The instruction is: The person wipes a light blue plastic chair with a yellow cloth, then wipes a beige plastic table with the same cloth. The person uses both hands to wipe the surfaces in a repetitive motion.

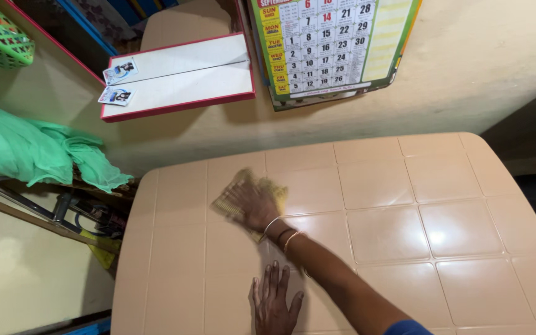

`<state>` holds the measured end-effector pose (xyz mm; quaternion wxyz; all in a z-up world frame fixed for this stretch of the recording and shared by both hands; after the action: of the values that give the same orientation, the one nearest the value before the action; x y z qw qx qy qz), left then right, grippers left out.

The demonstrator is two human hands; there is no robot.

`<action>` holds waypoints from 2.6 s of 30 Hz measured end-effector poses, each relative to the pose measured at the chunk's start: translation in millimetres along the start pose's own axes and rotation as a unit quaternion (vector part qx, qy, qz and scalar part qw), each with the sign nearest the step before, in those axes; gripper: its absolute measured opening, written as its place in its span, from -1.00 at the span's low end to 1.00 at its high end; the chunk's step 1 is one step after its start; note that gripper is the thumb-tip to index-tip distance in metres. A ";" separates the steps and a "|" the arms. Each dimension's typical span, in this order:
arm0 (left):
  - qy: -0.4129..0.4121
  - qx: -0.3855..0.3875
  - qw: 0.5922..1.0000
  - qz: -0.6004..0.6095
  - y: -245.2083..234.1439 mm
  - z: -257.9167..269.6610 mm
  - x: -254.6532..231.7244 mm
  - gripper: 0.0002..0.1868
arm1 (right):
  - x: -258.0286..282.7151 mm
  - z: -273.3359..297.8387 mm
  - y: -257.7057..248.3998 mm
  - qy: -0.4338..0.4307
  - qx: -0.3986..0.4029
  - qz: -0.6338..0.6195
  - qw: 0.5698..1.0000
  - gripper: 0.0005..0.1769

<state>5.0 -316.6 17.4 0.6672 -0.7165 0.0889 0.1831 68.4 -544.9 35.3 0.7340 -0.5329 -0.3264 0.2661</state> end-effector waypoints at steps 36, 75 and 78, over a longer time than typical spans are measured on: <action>-0.014 0.014 0.999 0.028 -28.8 -0.5 -9.4 -0.28 | -14.8 81.4 31.1 0.097 -0.071 -0.034 0.992 -0.11; -0.049 -0.097 0.991 0.076 -37.7 9.2 8.5 -0.23 | 15.4 120.0 30.2 0.025 -0.099 -0.021 0.995 -0.09; -0.050 -0.048 0.996 0.051 -18.3 11.7 15.8 -0.26 | -57.6 139.4 57.9 0.120 -0.068 -0.077 0.987 -0.04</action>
<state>24.6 -301.5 27.8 0.6259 -0.7319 0.0827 0.2564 -77.5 -485.8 -0.8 0.7485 -0.5826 -0.2930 0.1202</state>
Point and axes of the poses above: each hand's wrist, its own z-axis away from the middle knuckle, its own y-axis out of the palm, x = y × z, the point moved 9 cm from there along -z, towards the middle knuckle, and after that the axes turned 8 degrees about -y, right-handed, at the moved point
